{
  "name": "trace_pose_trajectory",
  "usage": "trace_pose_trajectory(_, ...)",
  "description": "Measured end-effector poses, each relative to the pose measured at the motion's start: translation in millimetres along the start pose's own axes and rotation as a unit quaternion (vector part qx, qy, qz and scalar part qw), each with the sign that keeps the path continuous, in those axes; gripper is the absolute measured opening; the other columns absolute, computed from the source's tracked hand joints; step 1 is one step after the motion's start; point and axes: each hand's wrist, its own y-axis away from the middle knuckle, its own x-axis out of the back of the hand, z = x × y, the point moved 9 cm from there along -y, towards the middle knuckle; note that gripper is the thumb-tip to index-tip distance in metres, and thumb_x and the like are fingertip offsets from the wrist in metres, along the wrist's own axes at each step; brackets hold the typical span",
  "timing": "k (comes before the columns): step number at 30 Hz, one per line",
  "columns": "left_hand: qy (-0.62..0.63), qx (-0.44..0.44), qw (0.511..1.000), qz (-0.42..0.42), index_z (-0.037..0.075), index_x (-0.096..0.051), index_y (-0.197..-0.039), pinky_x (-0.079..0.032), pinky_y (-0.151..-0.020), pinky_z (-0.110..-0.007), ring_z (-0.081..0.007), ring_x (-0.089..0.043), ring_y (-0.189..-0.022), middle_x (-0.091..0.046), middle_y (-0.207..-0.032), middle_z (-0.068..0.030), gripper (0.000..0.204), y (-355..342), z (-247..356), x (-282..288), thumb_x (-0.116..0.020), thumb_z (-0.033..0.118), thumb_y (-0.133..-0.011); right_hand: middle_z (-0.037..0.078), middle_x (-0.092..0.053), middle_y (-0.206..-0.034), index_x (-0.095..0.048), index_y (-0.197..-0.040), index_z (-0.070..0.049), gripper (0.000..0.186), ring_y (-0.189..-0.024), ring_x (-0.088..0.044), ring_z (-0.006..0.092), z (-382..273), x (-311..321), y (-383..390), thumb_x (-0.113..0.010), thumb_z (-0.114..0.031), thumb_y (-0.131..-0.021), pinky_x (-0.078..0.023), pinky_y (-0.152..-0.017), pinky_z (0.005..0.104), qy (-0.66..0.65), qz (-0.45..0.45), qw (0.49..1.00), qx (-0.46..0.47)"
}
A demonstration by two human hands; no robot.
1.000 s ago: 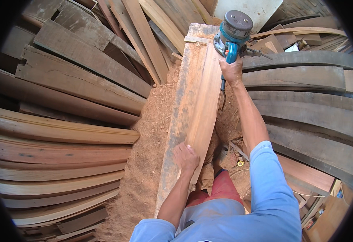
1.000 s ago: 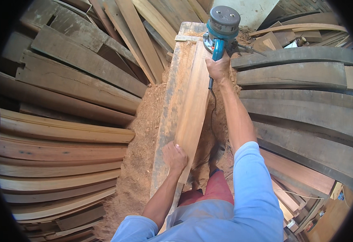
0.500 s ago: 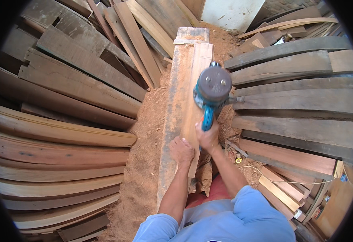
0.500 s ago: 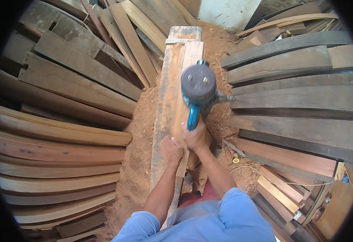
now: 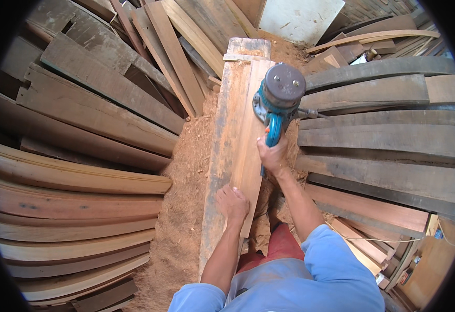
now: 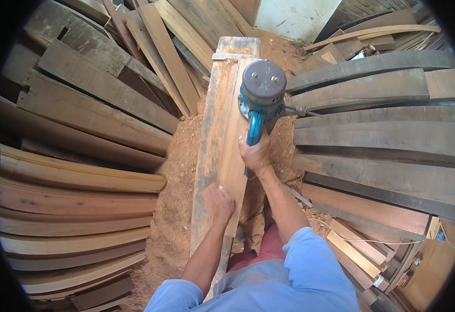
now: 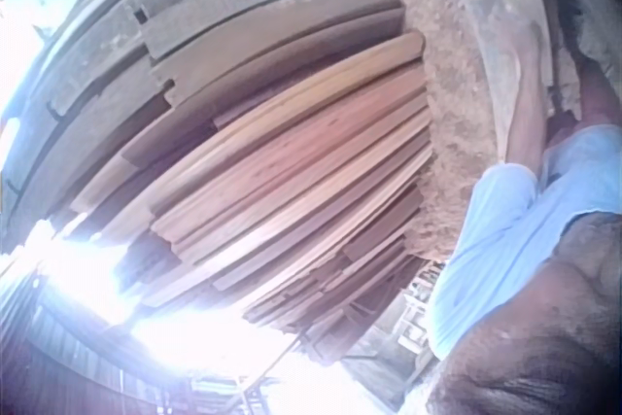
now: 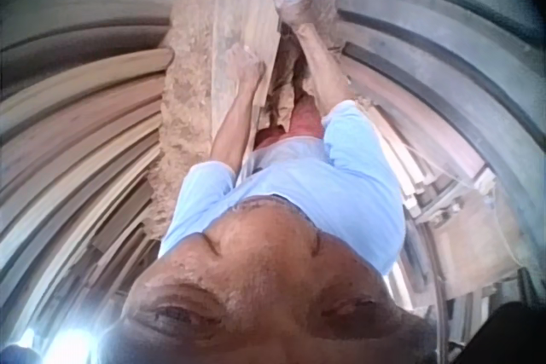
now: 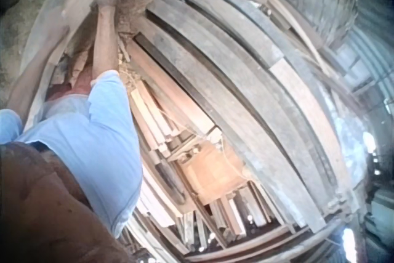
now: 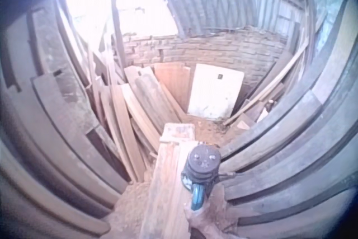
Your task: The person uses a handheld electric router to shape the edges of wooden planks. They guide the tool along the length of each plank, flip the plank to work on the opposite edge, and then stack the finished pieces.
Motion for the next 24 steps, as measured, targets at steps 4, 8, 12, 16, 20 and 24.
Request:
trace_pose_trajectory(4,-0.020,-0.010,1.000,0.000,0.003,-0.057,-0.111,-0.041,-0.090,-0.054,-0.0404,-0.052,-0.106,-0.057,-0.107,-0.0205,0.028,-1,-2,-2,-0.055,0.024,-0.092,0.012,-0.066,-0.091,-0.061,-0.108,0.002,0.031,-0.084,-0.066,0.0227,4,-8,-75,-0.067,-0.005,-0.079,-0.054,-0.080,0.0377,-0.013,0.020,0.999,0.030)
trace_pose_trajectory(8,-0.034,-0.017,0.999,-0.002,0.003,-0.057,-0.112,-0.040,-0.090,-0.054,-0.0408,-0.052,-0.104,-0.058,-0.107,-0.0212,0.028,-1,0,-5,-0.054,0.023,-0.092,0.008,-0.065,-0.088,-0.061,-0.117,-0.001,0.043,-0.083,-0.065,0.0213,11,-9,-157,-0.069,-0.007,-0.075,-0.055,-0.081,0.0356,0.027,0.019,0.998,0.048)
trace_pose_trajectory(12,-0.017,-0.014,1.000,-0.012,0.003,-0.057,-0.113,-0.040,-0.090,-0.054,-0.0415,-0.052,-0.105,-0.058,-0.107,-0.0215,0.030,-1,0,-6,-0.054,0.024,-0.093,0.011,-0.072,-0.096,-0.066,-0.114,0.003,0.037,-0.088,-0.069,0.0192,15,-7,-200,-0.071,-0.011,-0.079,-0.054,-0.082,0.0333,0.028,0.052,0.994,0.090)
trace_pose_trajectory(16,-0.024,0.002,1.000,-0.014,0.003,-0.057,-0.115,-0.041,-0.089,-0.055,-0.0418,-0.052,-0.106,-0.058,-0.108,-0.0215,0.030,-1,-4,-5,-0.053,0.024,-0.094,0.011,-0.072,-0.097,-0.067,-0.112,0.003,0.036,-0.088,-0.069,0.0193,8,-15,-181,-0.071,-0.010,-0.079,-0.054,-0.082,0.0334,0.032,0.013,0.998,0.048)
trace_pose_trajectory(20,-0.025,0.000,1.000,-0.011,0.004,-0.058,-0.114,-0.042,-0.090,-0.055,-0.0415,-0.052,-0.107,-0.058,-0.109,-0.0212,0.029,-3,0,-6,-0.053,0.025,-0.094,0.014,-0.068,-0.092,-0.061,-0.115,0.000,0.038,-0.083,-0.068,0.0241,12,-5,-133,-0.069,-0.008,-0.078,-0.054,-0.080,0.0377,0.003,0.033,0.998,0.062)
trace_pose_trajectory(24,-0.019,0.003,1.000,-0.018,0.003,-0.058,-0.114,-0.042,-0.092,-0.054,-0.0413,-0.052,-0.109,-0.059,-0.110,-0.0216,0.030,-4,-4,-5,-0.053,0.026,-0.094,0.014,-0.065,-0.087,-0.060,-0.113,0.000,0.036,-0.081,-0.067,0.0246,-6,-4,-60,-0.069,-0.008,-0.080,-0.054,-0.077,0.0381,-0.009,0.008,1.000,0.029)
